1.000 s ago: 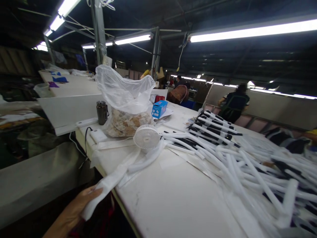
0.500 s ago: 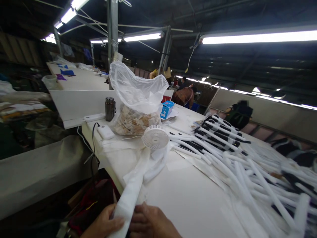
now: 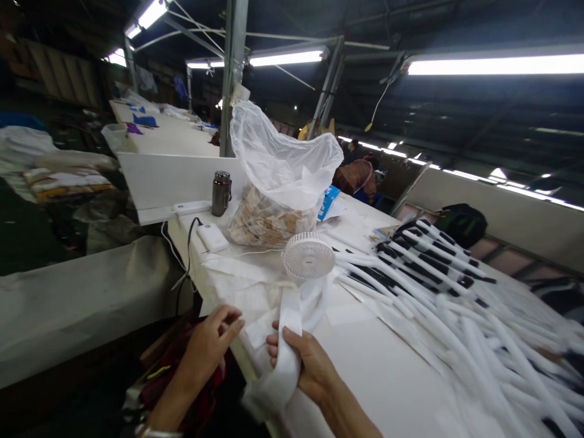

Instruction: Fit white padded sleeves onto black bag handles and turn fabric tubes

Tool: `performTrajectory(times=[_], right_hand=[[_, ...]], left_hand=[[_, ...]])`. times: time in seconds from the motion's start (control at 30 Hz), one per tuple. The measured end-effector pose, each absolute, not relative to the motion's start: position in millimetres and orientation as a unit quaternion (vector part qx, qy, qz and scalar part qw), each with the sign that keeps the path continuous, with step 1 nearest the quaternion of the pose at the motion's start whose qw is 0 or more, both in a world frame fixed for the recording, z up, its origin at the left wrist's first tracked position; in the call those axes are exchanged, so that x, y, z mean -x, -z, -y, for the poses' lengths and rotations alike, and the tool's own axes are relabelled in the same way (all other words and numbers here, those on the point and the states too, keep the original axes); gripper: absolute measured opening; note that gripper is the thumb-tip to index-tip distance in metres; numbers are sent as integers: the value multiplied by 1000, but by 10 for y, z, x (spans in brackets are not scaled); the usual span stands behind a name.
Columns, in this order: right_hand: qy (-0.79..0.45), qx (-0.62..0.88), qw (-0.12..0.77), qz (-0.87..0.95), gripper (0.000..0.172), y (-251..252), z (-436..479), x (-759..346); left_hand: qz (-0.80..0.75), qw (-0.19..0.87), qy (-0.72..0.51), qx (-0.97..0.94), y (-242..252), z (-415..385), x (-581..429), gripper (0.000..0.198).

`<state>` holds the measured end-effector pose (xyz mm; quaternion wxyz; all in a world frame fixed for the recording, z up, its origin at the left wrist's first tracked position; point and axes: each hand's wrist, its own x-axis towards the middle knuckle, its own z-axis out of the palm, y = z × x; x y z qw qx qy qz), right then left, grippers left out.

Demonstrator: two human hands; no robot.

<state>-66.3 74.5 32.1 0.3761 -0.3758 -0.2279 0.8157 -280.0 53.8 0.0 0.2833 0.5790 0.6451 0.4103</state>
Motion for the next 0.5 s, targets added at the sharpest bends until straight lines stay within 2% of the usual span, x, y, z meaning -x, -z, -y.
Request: performTrajectory(times=[0.07,0.13,0.4,0.5], right_hand=[[-815,374,372,240,48,-379,-740,560],[-814,375,368,248,48,-461,-752,461],[-822,337,290,356,56,-914,-660,-112],[-807,338,300,380,58,-1112,-524,-431]], left_hand=[[-659,134,-371,-640,61,-806,2791,28],[-650,76,-313,-689,148,-1004,2735,32],[-643,45,-239,-726,279,-1444,2642,35],[-643,39,-218,-733,254,-1674,2694,34]])
